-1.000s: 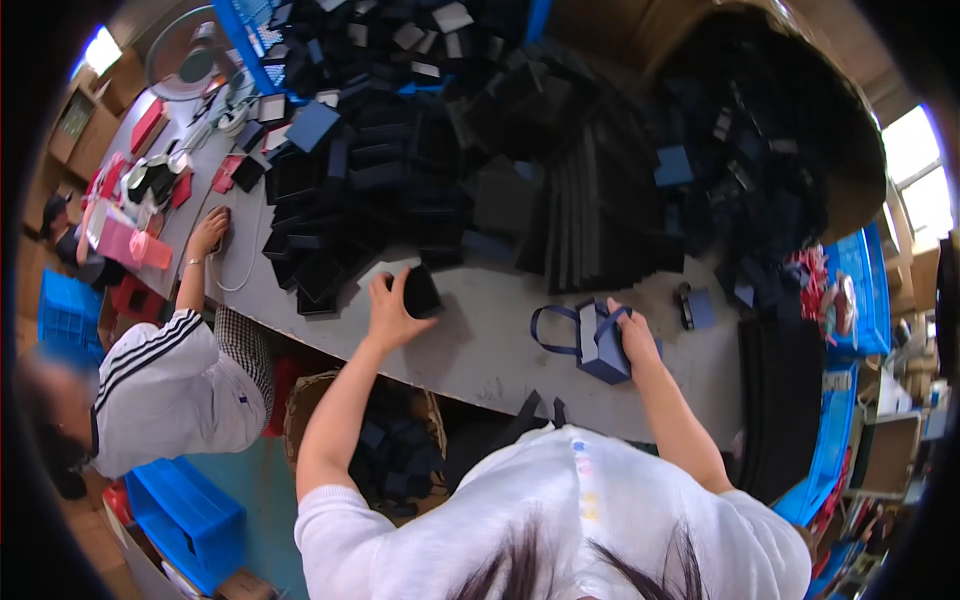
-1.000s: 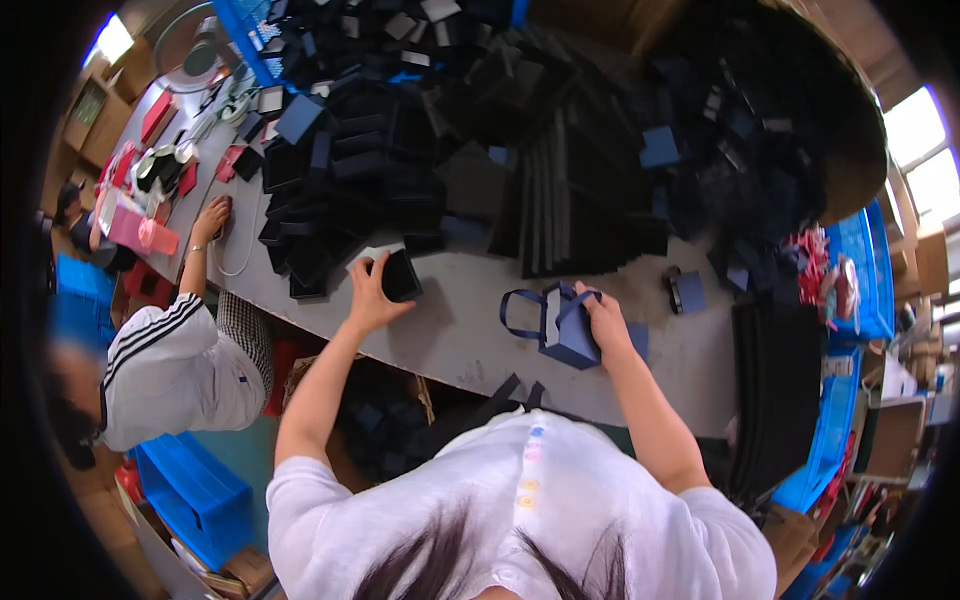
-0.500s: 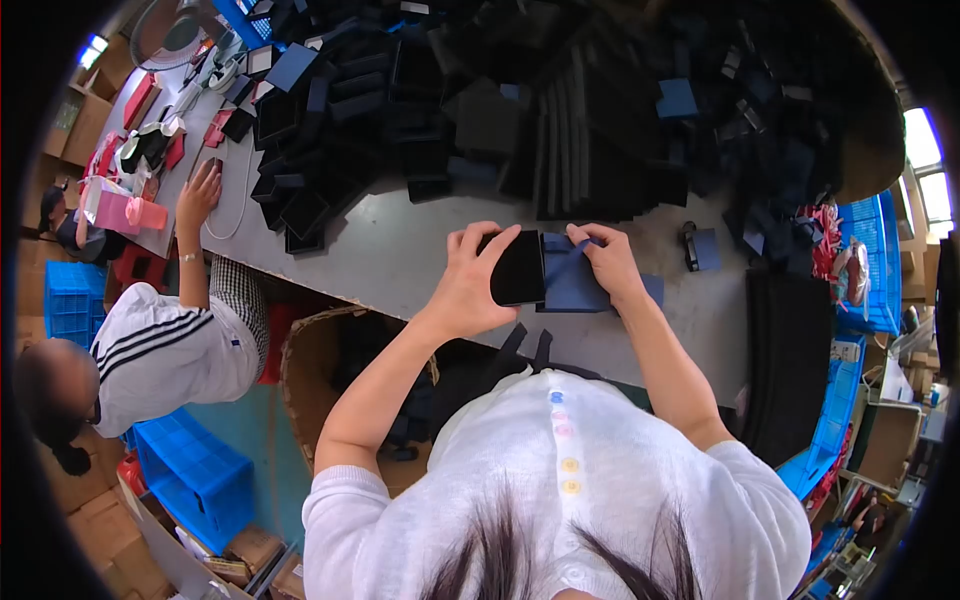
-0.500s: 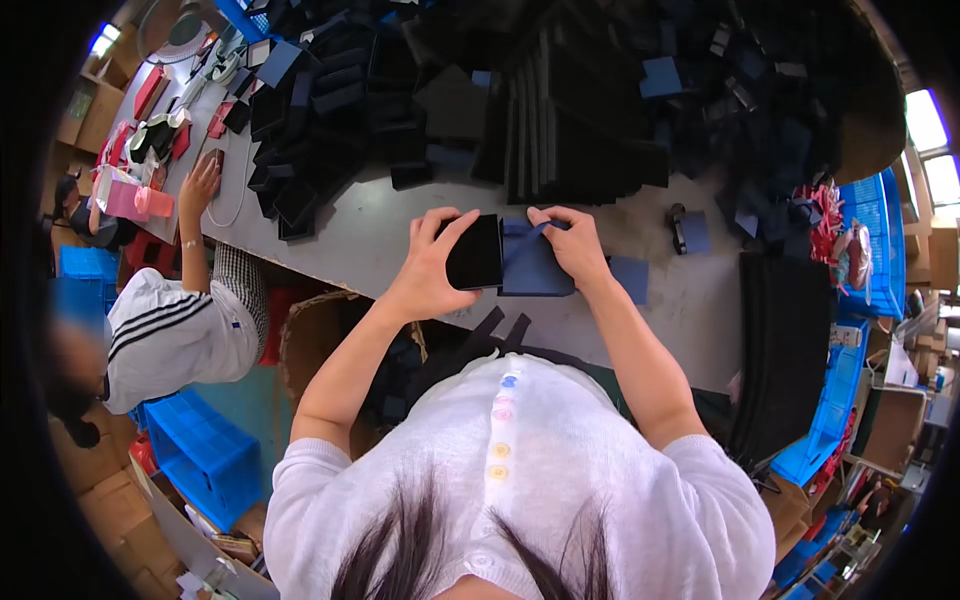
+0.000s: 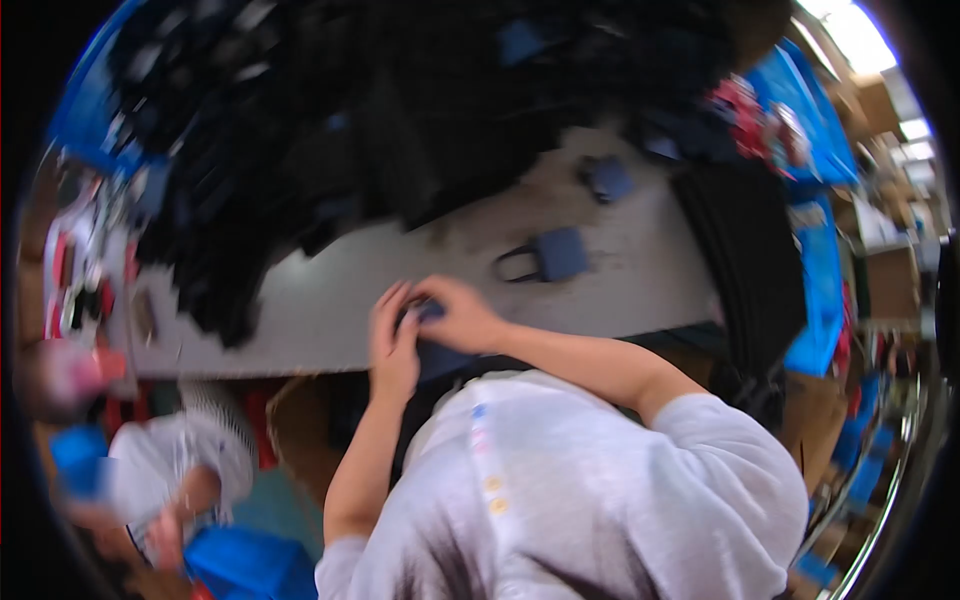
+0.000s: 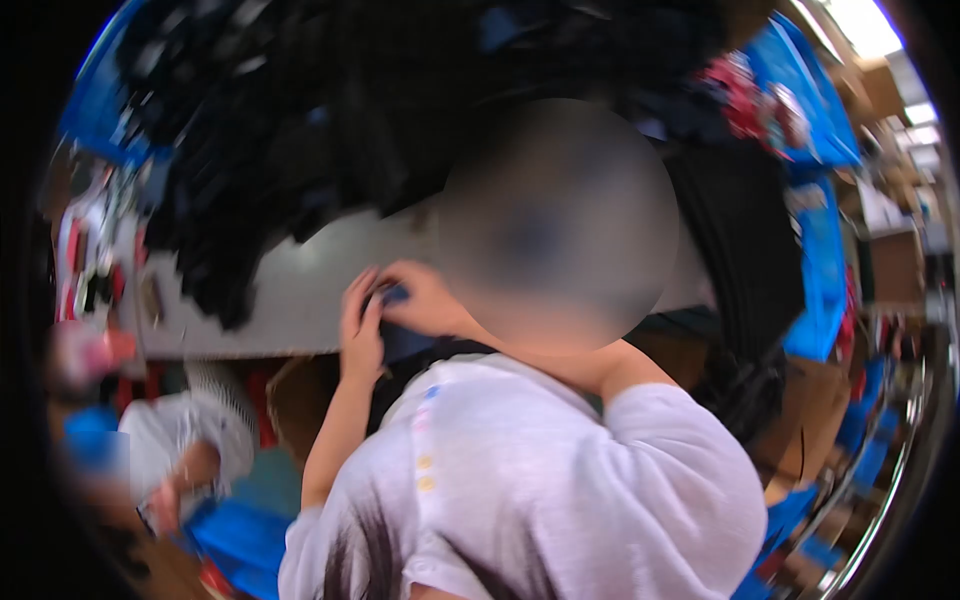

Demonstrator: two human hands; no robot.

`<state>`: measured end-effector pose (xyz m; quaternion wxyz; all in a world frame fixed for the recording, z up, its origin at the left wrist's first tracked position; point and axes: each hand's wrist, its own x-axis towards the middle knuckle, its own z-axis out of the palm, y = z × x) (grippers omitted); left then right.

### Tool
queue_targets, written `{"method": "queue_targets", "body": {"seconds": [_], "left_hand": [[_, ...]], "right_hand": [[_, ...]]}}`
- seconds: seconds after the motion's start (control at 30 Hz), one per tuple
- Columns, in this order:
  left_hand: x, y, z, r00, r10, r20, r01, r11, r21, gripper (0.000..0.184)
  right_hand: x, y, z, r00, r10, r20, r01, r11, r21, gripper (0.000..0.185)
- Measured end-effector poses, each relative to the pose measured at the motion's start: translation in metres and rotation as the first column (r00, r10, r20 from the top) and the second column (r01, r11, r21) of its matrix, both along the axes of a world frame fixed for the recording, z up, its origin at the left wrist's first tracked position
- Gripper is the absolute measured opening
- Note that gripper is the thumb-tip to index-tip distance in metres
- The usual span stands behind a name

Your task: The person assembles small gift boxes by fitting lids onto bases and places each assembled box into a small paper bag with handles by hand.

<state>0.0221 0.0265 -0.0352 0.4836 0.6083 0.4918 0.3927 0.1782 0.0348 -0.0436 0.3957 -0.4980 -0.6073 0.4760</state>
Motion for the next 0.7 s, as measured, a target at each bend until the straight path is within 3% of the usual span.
{"method": "queue_targets", "body": {"seconds": [0.03,0.07,0.1,0.13,0.17,0.2,0.23,0.27,0.3,0.33,0.4,0.47,0.5,0.53,0.6,0.67,0.7], "left_hand": [[-0.015,-0.008,-0.003,0.999,0.028,-0.044,-0.032,0.996,-0.08,0.034],[-0.043,-0.014,-0.017,0.999,0.017,-0.031,-0.022,0.986,-0.167,0.032],[-0.077,-0.018,-0.021,0.967,-0.064,-0.245,0.049,0.997,-0.067,0.029],[-0.115,-0.021,-0.021,0.929,-0.151,-0.337,0.118,0.986,-0.118,0.031],[-0.161,-0.033,-0.038,0.84,-0.203,-0.503,0.125,0.975,-0.186,0.035],[-0.181,-0.042,-0.028,0.703,-0.227,-0.674,0.074,0.966,-0.248,0.042],[-0.202,-0.051,-0.036,0.472,-0.178,-0.864,0.001,0.979,-0.202,0.047],[-0.205,-0.055,-0.036,0.403,-0.07,-0.913,-0.072,0.991,-0.108,0.047],[-0.196,-0.049,-0.033,0.529,-0.081,-0.845,-0.034,0.993,-0.116,0.046],[-0.183,-0.042,-0.031,0.644,-0.088,-0.76,-0.004,0.993,-0.119,0.046],[-0.142,-0.034,-0.047,0.819,-0.171,-0.547,0.069,0.977,-0.202,0.049],[-0.082,-0.024,-0.042,0.796,-0.324,-0.511,0.257,0.946,-0.198,0.064],[-0.057,-0.02,-0.048,0.826,-0.346,-0.446,0.285,0.938,-0.199,0.082],[-0.027,-0.015,-0.039,0.869,-0.312,-0.385,0.283,0.95,-0.132,0.092],[0.006,-0.005,-0.031,0.904,-0.294,-0.31,0.292,0.955,-0.055,0.102],[0.022,0.003,-0.025,0.991,-0.128,0.026,0.13,0.972,-0.195,0.114],[0.025,0.008,-0.012,0.986,-0.117,0.121,0.14,0.968,-0.207,0.114]], "right_hand": [[0.012,-0.005,-0.002,0.959,0.282,0.012,-0.282,0.959,0.026,0.055],[0.03,-0.007,-0.008,0.843,0.538,0.029,-0.539,0.841,0.045,0.072],[0.056,-0.004,-0.014,0.882,0.467,0.06,-0.47,0.882,0.039,0.072],[0.082,0.0,-0.021,0.776,0.34,0.532,-0.363,0.93,-0.065,0.08],[0.108,0.004,-0.031,0.447,0.222,0.867,-0.228,0.965,-0.13,0.088],[0.143,0.007,-0.046,0.345,0.08,0.935,-0.093,0.994,-0.051,0.096],[0.165,0.007,-0.057,0.253,0.095,0.963,0.057,0.992,-0.113,0.1],[0.179,0.01,-0.069,0.277,0.102,0.955,0.241,0.955,-0.172,0.1],[0.188,0.015,-0.091,0.398,0.125,0.909,0.346,0.897,-0.275,0.099],[0.186,0.015,-0.091,0.4,0.123,0.908,0.346,0.898,-0.274,0.099],[0.175,0.022,-0.089,0.615,0.005,0.788,0.432,0.835,-0.342,0.092],[0.142,0.034,-0.101,0.89,-0.109,0.443,0.353,0.779,-0.518,0.088],[0.117,0.031,-0.073,0.981,-0.185,0.05,0.173,0.741,-0.649,0.081],[0.088,0.025,-0.032,0.898,-0.276,-0.342,-0.045,0.716,-0.697,0.075],[0.05,0.02,0.003,0.886,-0.183,-0.426,-0.191,0.693,-0.695,0.074],[0.023,0.018,0.011,0.899,-0.1,-0.427,-0.217,0.744,-0.631,0.073],[0.024,0.02,0.015,0.898,-0.109,-0.426,-0.208,0.749,-0.629,0.073]]}}
